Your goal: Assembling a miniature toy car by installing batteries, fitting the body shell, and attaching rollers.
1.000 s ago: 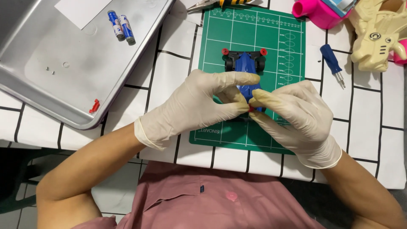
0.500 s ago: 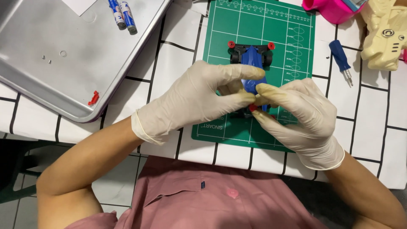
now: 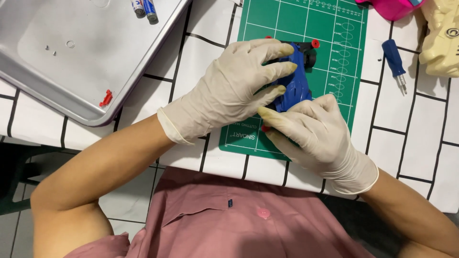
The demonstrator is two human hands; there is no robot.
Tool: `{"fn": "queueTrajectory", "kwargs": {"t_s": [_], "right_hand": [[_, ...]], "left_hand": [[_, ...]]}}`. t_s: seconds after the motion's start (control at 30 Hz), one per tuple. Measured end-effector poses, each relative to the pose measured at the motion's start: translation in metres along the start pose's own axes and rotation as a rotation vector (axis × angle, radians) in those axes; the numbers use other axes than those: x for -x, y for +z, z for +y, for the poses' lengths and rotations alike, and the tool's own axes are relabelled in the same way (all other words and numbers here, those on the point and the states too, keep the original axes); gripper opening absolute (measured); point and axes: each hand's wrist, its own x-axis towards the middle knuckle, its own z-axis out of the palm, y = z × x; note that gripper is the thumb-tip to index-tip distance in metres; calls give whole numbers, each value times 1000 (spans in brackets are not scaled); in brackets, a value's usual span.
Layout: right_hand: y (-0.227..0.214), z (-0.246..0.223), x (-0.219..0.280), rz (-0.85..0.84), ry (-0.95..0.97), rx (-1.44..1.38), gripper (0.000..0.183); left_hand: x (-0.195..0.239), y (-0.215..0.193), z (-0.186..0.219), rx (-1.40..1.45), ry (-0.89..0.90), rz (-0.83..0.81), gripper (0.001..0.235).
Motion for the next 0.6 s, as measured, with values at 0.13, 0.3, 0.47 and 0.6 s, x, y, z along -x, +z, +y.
{"fn": "queueTrajectory", "kwargs": {"t_s": [0.13, 0.3, 0.47, 0.6], "right_hand": [[0, 1, 2, -19, 11, -4, 38], [1, 2, 1, -17, 15, -12, 37], [2, 2, 2, -22, 12, -13, 36], [1, 1, -1, -23, 18, -12, 37]], "left_hand": [[1, 4, -2, 20, 34, 9, 29], [4, 5, -1, -21, 12, 13, 31], [5, 7, 0, -62, -34, -30, 34], [5, 7, 0, -72, -36, -42, 36]]}}
